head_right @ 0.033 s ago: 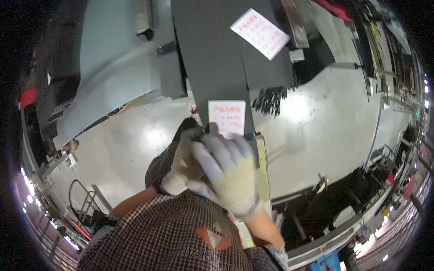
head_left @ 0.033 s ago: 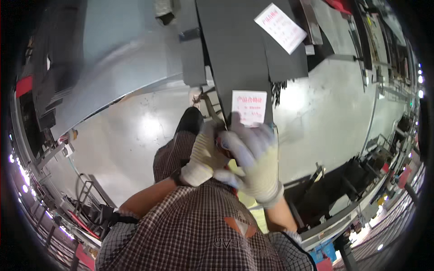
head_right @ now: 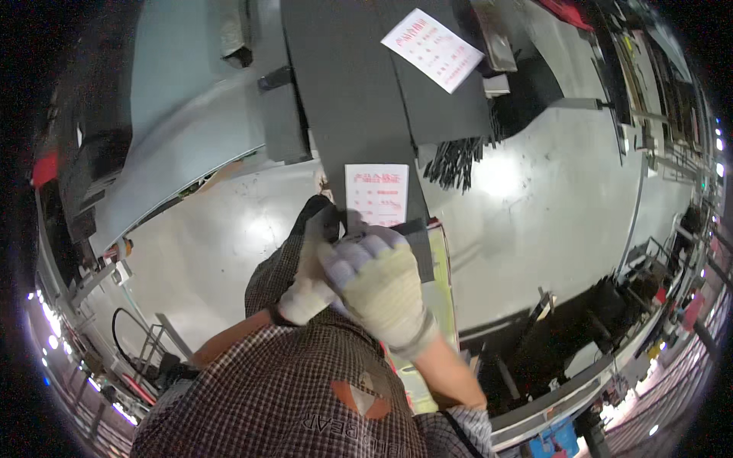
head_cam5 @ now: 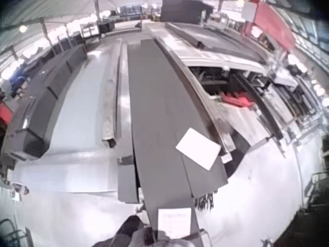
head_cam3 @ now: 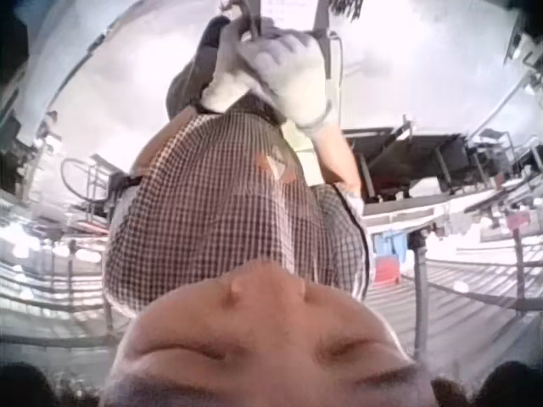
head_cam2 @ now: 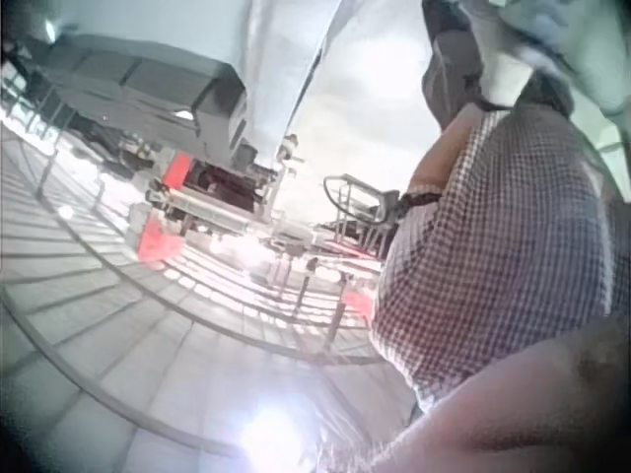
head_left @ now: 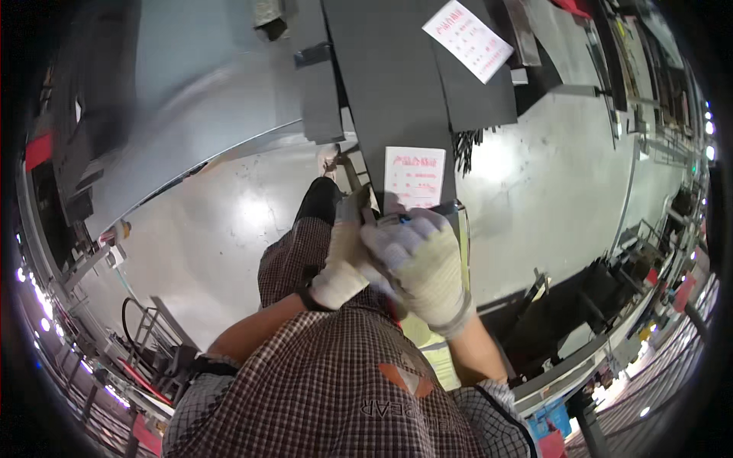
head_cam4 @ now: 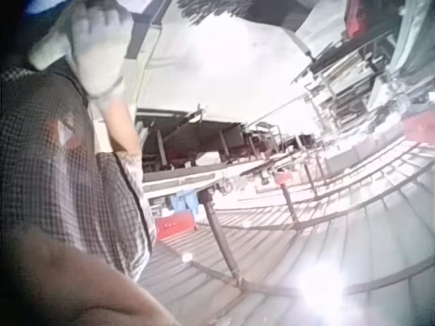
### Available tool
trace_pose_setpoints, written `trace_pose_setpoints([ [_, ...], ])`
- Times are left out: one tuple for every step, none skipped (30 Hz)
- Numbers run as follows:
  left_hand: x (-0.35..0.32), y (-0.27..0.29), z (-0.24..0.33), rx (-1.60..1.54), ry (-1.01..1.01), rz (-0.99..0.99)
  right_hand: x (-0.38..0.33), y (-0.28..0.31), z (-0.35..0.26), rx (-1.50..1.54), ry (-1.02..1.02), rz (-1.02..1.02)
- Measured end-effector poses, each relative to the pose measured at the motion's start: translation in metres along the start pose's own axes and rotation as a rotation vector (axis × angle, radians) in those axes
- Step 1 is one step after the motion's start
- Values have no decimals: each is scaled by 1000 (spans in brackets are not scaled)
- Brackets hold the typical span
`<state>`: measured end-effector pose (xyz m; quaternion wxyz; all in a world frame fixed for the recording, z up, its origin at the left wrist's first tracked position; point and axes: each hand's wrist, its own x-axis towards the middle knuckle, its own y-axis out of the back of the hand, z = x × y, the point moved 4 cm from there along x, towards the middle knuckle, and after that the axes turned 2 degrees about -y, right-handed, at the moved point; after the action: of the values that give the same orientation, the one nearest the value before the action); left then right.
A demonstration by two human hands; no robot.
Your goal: Applying adhesive labels and tape to manufactured foam or building blocks on a factory assembly table.
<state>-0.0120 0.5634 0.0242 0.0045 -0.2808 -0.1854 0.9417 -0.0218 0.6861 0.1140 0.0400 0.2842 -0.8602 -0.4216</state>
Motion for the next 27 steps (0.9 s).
trace_pose_setpoints([
  [5,-4,-13,-214,78,117,0,13,0,-187,111,80],
  [13,-6,-21,-108,48,24,1,22,11,-256,34,-19],
  [20,-8,-31,-6,26,-55,-1,31,27,-320,-38,-183],
  [21,-9,-38,80,-38,-180,-5,34,46,-343,-59,-382],
  [22,-6,-51,-76,102,-196,-6,45,72,-259,-146,-224],
  [22,-3,-58,-7,112,-187,-4,48,101,-185,-238,-79],
  [22,-1,-63,41,212,-218,-1,43,127,75,-278,2],
  [22,-1,-60,9,158,-236,3,31,156,298,-437,-9],
  [24,-1,-58,49,240,-223,10,25,172,164,-329,50],
  [26,-1,-51,57,241,-207,15,15,187,12,-317,34],
  [28,-5,-44,81,296,-206,19,6,199,28,-335,-2],
  [35,-7,-29,-35,198,-181,21,-1,209,23,-421,-45],
  [42,-12,-17,-143,132,-166,20,-4,215,-22,-557,-90],
  [50,-10,-2,-10,2,-198,19,-1,213,-7,-578,-5],
  [54,-9,7,199,-97,-101,19,5,204,157,-492,116],
  [56,-9,9,-51,98,-226,17,16,191,285,-387,277],
  [55,-11,10,131,85,-285,14,21,179,192,-374,232],
  [52,-4,11,230,128,-218,12,29,160,29,-216,207],
  [47,-4,6,384,175,-270,9,36,147,-16,-190,194],
  [41,-6,8,557,32,-369,9,34,135,-124,-148,-20],
  [35,-6,7,726,-39,-339,7,30,135,-181,-335,-240],
  [27,-7,0,765,18,-374,3,25,137,-292,-510,-458],
  [26,-10,-4,729,32,-370,5,26,137,-363,-609,-440],
  [21,-7,-20,-25,486,-151,15,29,131,-326,-511,-244],
  [31,-11,-14,112,244,-162,24,30,126,-351,-428,-83],
  [38,-12,-9,236,59,-116,31,30,121,-339,-316,38],
  [45,-16,-6,269,-58,-102,34,22,122,-319,-326,-104],
])
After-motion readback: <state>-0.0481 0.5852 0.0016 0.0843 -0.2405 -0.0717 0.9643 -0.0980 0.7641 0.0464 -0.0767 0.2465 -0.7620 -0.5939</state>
